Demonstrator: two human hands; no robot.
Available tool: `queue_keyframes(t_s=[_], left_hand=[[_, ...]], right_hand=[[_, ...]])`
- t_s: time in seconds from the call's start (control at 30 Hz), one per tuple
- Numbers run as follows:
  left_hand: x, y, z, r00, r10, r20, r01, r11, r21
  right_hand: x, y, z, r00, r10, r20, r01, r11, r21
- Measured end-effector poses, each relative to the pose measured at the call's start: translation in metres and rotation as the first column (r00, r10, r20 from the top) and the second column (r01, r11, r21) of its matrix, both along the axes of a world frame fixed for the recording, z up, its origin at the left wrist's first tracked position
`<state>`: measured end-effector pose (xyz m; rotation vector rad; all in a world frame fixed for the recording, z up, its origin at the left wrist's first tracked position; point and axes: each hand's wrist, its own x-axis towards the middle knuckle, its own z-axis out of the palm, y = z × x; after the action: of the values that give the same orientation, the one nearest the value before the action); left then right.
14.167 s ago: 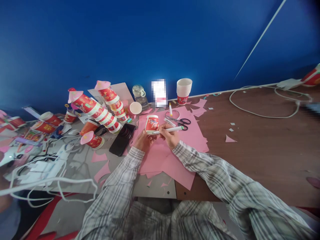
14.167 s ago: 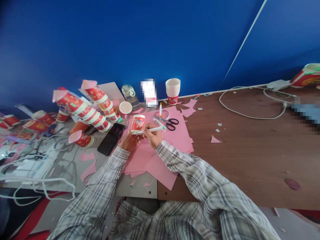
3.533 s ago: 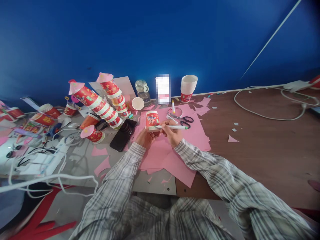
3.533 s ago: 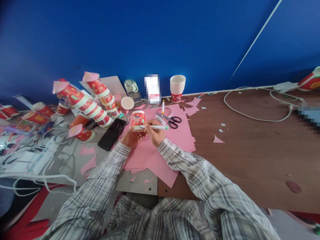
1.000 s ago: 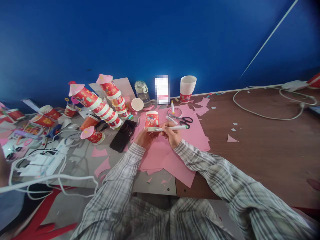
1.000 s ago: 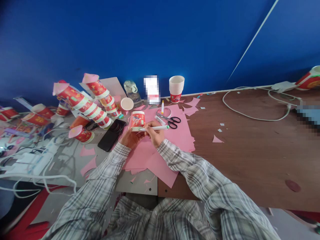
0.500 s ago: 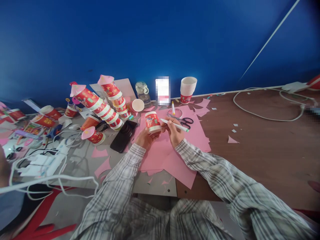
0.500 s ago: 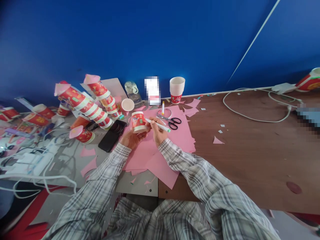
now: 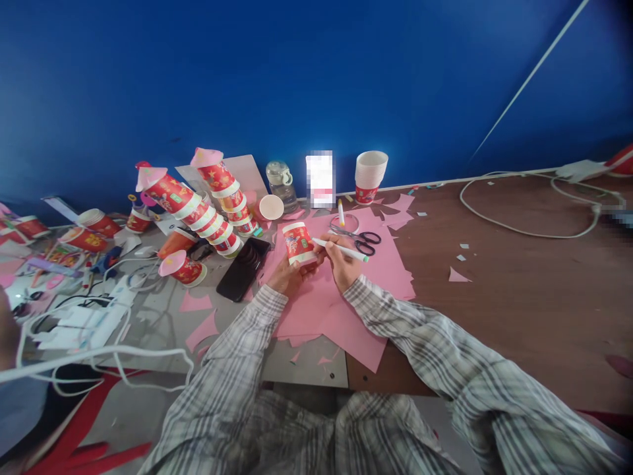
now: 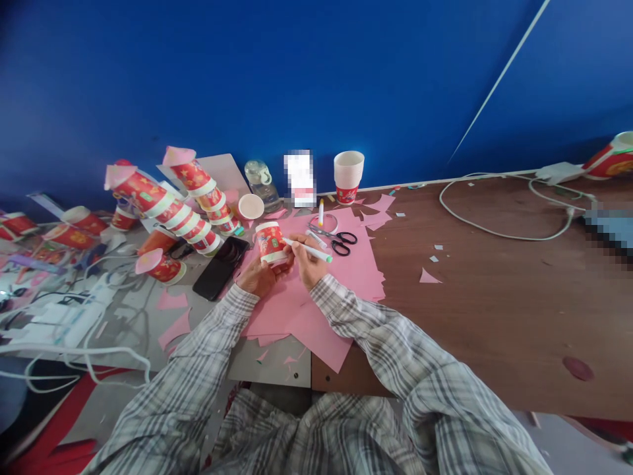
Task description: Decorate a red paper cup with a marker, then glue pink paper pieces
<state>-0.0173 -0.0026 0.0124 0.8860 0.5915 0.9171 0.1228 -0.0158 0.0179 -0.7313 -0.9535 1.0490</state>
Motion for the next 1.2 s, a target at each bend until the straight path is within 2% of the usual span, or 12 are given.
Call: queue_keyframes(t_s=[0.33, 0.47, 0.6, 0.8, 1.0, 1.2], left_hand=[[-0.001, 0.001, -0.003, 0.999, 0.051, -0.018, -0.051, 0.998, -0.028], [-0.001, 0.001, -0.003, 0.999, 0.051, -0.015, -0.052, 0.998, -0.030], [-0.002, 0.002, -0.004, 0.998, 0.057, -0.009, -0.057, 0.998, -0.018], [-0.003, 0.003, -0.006, 0.999, 0.042, -0.007, -0.042, 0.999, -0.021], [-0.004, 0.004, -0.008, 0.998, 0.055, 0.002, -0.055, 0.998, -0.017], [-0.003, 0.003, -0.004, 0.999, 0.049, -0.012, -0.050, 0.998, -0.039]], right_hand=[[0.000, -0.002, 0.003, 0.999, -0.006, 0.044, 0.005, 1.000, 0.021], [0.000, -0.010, 0.006, 0.979, -0.064, 0.195, 0.052, 0.996, 0.066], [-0.001, -0.016, 0.002, 0.918, -0.101, 0.385, 0.061, 0.992, 0.115], [-0.002, -0.013, -0.007, 0.924, -0.106, 0.367, 0.074, 0.992, 0.101], [-0.004, -0.015, -0.004, 0.898, -0.142, 0.417, 0.093, 0.986, 0.136], [-0.004, -0.014, -0.006, 0.889, -0.136, 0.437, 0.087, 0.988, 0.130]])
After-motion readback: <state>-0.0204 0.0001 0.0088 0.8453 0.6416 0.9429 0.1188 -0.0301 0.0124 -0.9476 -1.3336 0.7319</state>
